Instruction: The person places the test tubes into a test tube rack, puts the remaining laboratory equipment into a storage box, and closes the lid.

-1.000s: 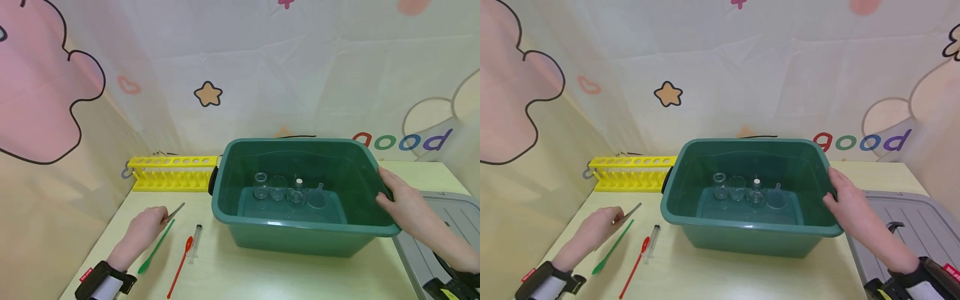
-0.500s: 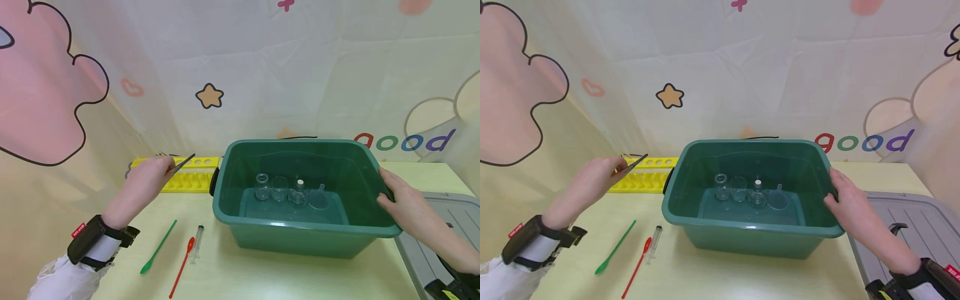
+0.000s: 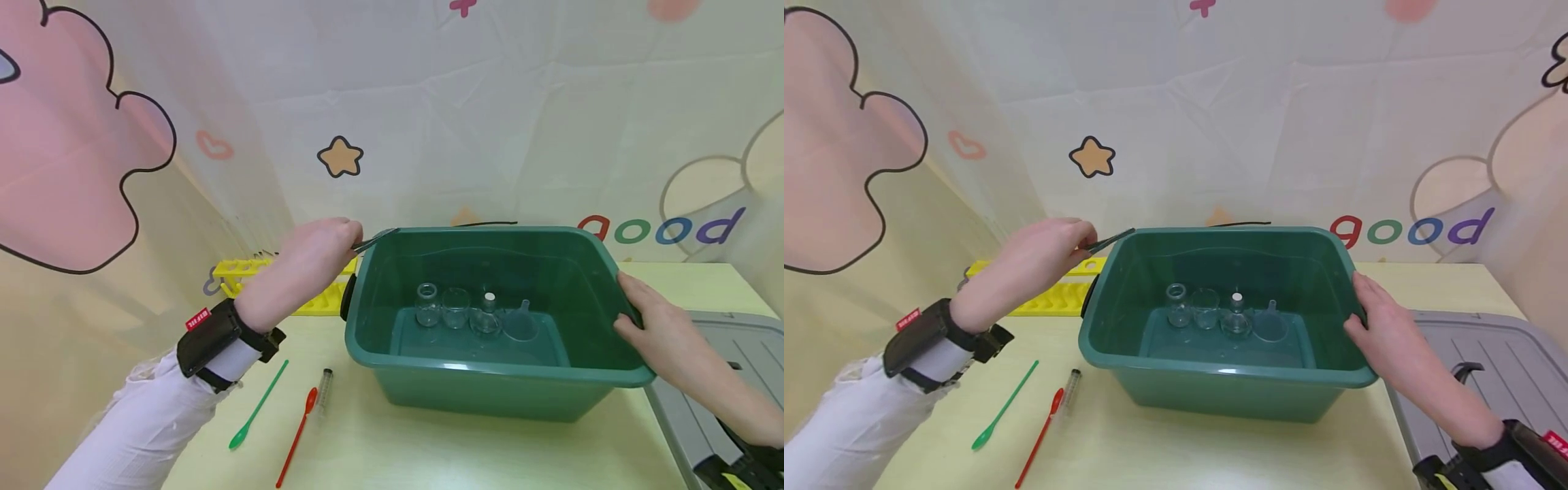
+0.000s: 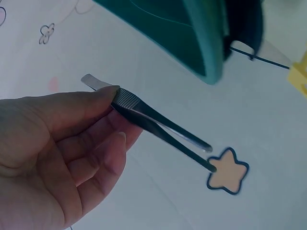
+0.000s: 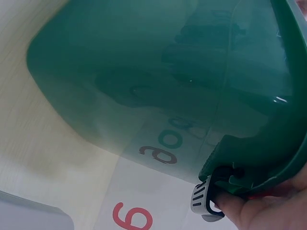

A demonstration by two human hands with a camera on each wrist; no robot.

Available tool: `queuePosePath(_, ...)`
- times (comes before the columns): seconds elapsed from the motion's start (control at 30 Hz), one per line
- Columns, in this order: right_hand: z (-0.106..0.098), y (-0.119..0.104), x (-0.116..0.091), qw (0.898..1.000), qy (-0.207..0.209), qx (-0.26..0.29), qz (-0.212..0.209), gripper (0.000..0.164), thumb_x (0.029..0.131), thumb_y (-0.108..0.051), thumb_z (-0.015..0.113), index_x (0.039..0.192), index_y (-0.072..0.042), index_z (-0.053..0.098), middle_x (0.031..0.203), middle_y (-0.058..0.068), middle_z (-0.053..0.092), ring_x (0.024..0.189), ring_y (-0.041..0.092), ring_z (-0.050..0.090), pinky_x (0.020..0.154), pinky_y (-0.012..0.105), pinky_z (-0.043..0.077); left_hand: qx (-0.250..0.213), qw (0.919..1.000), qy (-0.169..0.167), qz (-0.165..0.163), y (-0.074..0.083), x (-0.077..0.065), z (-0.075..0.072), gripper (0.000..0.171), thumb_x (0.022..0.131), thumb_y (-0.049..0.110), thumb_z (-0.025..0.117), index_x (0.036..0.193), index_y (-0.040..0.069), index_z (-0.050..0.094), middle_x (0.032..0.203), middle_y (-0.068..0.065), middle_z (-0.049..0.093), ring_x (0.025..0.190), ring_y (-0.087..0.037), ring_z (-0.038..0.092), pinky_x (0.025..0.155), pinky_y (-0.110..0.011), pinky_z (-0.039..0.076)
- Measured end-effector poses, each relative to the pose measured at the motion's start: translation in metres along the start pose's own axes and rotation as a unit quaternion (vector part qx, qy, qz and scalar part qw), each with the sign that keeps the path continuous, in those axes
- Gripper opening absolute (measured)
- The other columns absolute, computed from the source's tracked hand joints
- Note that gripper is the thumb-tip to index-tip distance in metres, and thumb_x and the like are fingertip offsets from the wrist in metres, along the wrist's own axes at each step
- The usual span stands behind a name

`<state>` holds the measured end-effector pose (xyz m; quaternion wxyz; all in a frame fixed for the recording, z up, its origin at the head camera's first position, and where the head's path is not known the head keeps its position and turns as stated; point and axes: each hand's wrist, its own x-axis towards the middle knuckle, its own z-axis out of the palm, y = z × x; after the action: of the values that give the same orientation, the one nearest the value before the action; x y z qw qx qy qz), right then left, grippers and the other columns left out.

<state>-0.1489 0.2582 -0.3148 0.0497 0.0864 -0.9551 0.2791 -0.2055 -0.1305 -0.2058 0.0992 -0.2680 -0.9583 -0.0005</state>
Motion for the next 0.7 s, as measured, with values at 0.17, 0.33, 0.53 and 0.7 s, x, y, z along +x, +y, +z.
queuePosePath(0.17, 0.0, 0.0, 0.0, 1.0, 0.001, 0.0, -0.001, 0.061, 0.089, 0.002, 0.043, 0.137, 0.013, 0.007, 0.134, 0.038, 0.017, 0.108, 0.059, 0.031, 0.073, 0.065, 0.031, 0.004, 0.9988, -0.011, 0.048, 0.02, 0.019, -0.001, 0.004, 0.083, 0.003, 0.064, 0.086, 0.006, 0.063, 0.076, -0.002, 0.057, 0.069, -0.015, 0.052, 0.054, -0.023, 0.042)
queuePosePath(0.33, -0.001, -0.001, 0.0, 1.0, -0.002, -0.003, 0.003, 0.061, 0.089, 0.002, 0.042, 0.137, 0.013, 0.007, 0.134, 0.038, 0.017, 0.108, 0.058, 0.031, 0.074, 0.065, 0.031, 0.021, 0.9915, -0.011, 0.128, 0.034, 0.037, 0.007, 0.014, 0.085, -0.001, 0.052, 0.077, 0.009, 0.058, 0.065, -0.001, 0.049, 0.063, -0.014, 0.047, 0.052, -0.022, 0.036)
queuePosePath(0.53, -0.002, -0.001, 0.0, 1.0, -0.009, -0.005, 0.01, 0.062, 0.089, 0.001, 0.043, 0.138, 0.011, 0.006, 0.135, 0.037, 0.016, 0.108, 0.058, 0.031, 0.074, 0.064, 0.032, 0.054, 0.9796, -0.075, 0.178, 0.058, 0.064, 0.027, 0.01, 0.089, 0.005, 0.053, 0.088, 0.009, 0.062, 0.076, -0.001, 0.055, 0.068, -0.013, 0.047, 0.055, -0.022, 0.038)
queuePosePath(0.7, -0.002, 0.0, 0.0, 1.0, -0.009, -0.005, 0.007, 0.061, 0.089, 0.0, 0.043, 0.137, 0.012, 0.006, 0.136, 0.036, 0.015, 0.111, 0.058, 0.028, 0.076, 0.065, 0.03, 0.053, 0.9717, -0.146, 0.179, 0.077, 0.087, 0.046, 0.008, 0.089, 0.007, 0.056, 0.09, 0.009, 0.063, 0.077, -0.001, 0.053, 0.067, -0.013, 0.045, 0.057, -0.022, 0.038)
